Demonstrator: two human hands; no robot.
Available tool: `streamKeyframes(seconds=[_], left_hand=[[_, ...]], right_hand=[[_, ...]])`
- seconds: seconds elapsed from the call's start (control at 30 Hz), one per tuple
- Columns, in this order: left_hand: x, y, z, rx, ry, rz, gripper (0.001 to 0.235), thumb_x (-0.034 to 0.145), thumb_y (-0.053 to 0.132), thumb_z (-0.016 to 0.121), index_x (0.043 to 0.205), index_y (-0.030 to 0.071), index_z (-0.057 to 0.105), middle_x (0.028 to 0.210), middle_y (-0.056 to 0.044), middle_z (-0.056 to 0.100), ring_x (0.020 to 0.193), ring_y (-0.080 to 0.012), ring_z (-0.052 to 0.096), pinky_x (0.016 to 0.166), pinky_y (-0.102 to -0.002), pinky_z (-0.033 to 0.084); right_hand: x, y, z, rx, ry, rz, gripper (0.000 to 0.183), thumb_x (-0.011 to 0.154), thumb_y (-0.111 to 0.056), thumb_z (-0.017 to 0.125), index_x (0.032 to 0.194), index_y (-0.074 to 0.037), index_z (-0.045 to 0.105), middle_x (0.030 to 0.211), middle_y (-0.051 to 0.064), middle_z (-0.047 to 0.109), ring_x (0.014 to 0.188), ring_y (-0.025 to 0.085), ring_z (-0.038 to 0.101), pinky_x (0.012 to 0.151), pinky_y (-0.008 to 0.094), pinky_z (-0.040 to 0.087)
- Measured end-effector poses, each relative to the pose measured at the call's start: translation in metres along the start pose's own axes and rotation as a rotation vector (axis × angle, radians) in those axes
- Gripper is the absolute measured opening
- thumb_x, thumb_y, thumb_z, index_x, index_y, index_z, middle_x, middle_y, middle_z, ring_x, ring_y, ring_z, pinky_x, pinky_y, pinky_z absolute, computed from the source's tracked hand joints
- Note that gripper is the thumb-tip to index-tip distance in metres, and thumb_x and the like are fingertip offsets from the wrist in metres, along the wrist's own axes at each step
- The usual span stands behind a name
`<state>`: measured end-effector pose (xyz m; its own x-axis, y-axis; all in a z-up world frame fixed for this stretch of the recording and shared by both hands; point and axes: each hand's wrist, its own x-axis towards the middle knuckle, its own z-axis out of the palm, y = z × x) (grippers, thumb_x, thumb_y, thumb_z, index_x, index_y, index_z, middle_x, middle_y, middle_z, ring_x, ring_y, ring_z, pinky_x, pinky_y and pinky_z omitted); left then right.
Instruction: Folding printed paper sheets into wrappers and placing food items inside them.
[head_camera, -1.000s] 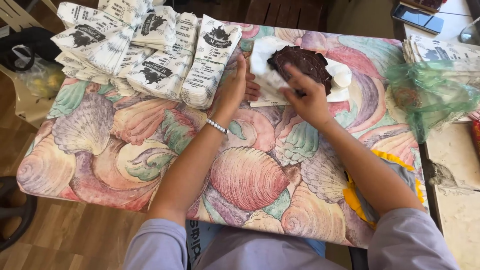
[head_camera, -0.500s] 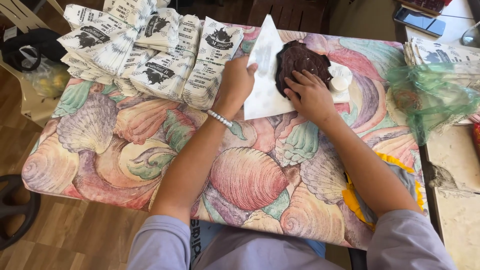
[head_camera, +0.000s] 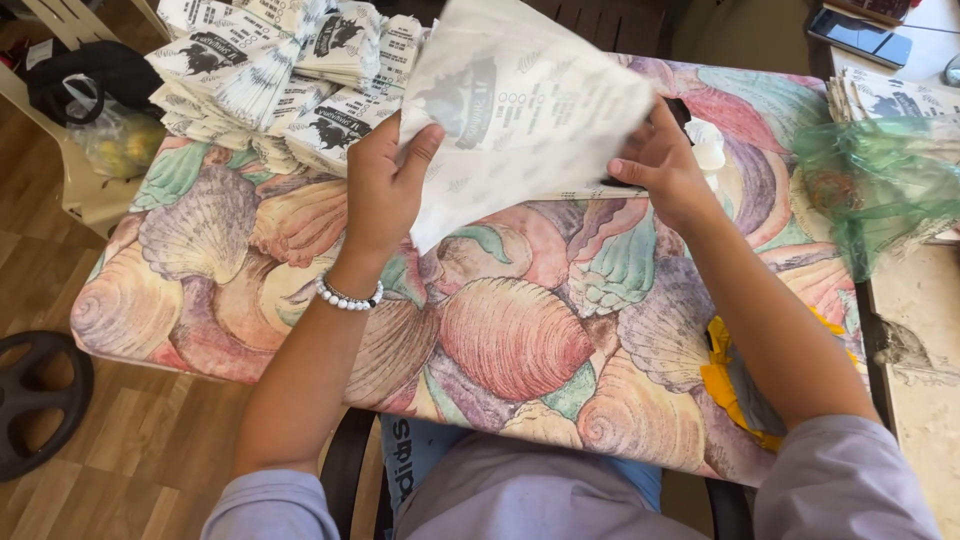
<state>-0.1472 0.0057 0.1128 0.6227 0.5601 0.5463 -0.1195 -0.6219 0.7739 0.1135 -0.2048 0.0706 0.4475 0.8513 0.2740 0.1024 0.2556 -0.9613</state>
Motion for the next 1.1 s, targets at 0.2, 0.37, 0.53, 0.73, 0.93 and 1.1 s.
streamKeyframes(seconds=[0.2, 0.37, 0.53, 0.73, 0.93, 1.1], left_hand=[[-0.015, -0.008, 0.003, -0.148, -0.144, -0.153, 0.025, 0.107, 0.024, 0.058, 0.088, 0.008, 0.062, 0.060, 0.005, 0.051, 0.049, -0.0050, 0.045, 0.050, -0.018, 0.039], [-0.041, -0.054, 0.030, -0.135, -0.071, -0.172, 0.026, 0.109, 0.022, 0.054, 0.091, 0.005, 0.064, 0.061, 0.001, 0.049, 0.049, -0.0069, 0.043, 0.051, -0.019, 0.039], [-0.053, -0.024, 0.038, -0.114, 0.033, -0.039, 0.024, 0.109, 0.022, 0.054, 0.100, 0.001, 0.063, 0.068, -0.007, 0.055, 0.065, -0.0121, 0.054, 0.064, -0.030, 0.048], [-0.057, -0.043, 0.051, -0.173, 0.022, -0.056, 0.019, 0.108, 0.021, 0.057, 0.103, 0.003, 0.062, 0.077, -0.009, 0.062, 0.078, -0.0144, 0.060, 0.077, -0.036, 0.052], [-0.049, -0.002, 0.043, -0.221, 0.052, -0.126, 0.021, 0.108, 0.026, 0.054, 0.101, 0.007, 0.059, 0.073, -0.001, 0.054, 0.074, -0.0094, 0.052, 0.073, -0.029, 0.048], [-0.054, 0.008, 0.046, -0.209, 0.076, -0.123, 0.020, 0.110, 0.025, 0.049, 0.105, 0.008, 0.058, 0.078, -0.002, 0.056, 0.072, -0.0126, 0.054, 0.075, -0.030, 0.050]], right_hand=[[-0.029, 0.004, 0.016, -0.008, 0.357, 0.075, 0.084, 0.078, 0.007, 0.082, 0.153, -0.004, 0.047, 0.124, 0.012, 0.068, 0.109, 0.021, 0.071, 0.097, 0.034, 0.061], [-0.058, 0.018, 0.021, -0.127, 0.490, 0.071, 0.060, 0.075, 0.007, 0.087, 0.131, -0.002, 0.067, 0.107, 0.012, 0.073, 0.094, 0.019, 0.074, 0.087, 0.031, 0.063], [-0.077, 0.021, 0.019, -0.129, 0.503, -0.001, 0.065, 0.079, 0.008, 0.084, 0.139, -0.004, 0.062, 0.104, 0.011, 0.074, 0.095, 0.017, 0.073, 0.090, 0.028, 0.062], [-0.070, 0.024, 0.010, -0.222, 0.508, -0.005, 0.070, 0.086, 0.011, 0.078, 0.150, -0.004, 0.052, 0.124, 0.013, 0.069, 0.110, 0.015, 0.066, 0.098, 0.028, 0.058], [-0.072, 0.018, 0.024, -0.067, 0.489, 0.019, 0.086, 0.081, 0.015, 0.080, 0.157, -0.006, 0.044, 0.122, 0.016, 0.069, 0.113, 0.020, 0.069, 0.102, 0.033, 0.061], [-0.071, 0.015, 0.027, -0.052, 0.475, 0.013, 0.076, 0.086, 0.013, 0.075, 0.153, -0.006, 0.044, 0.139, 0.014, 0.058, 0.122, 0.021, 0.063, 0.106, 0.036, 0.058]])
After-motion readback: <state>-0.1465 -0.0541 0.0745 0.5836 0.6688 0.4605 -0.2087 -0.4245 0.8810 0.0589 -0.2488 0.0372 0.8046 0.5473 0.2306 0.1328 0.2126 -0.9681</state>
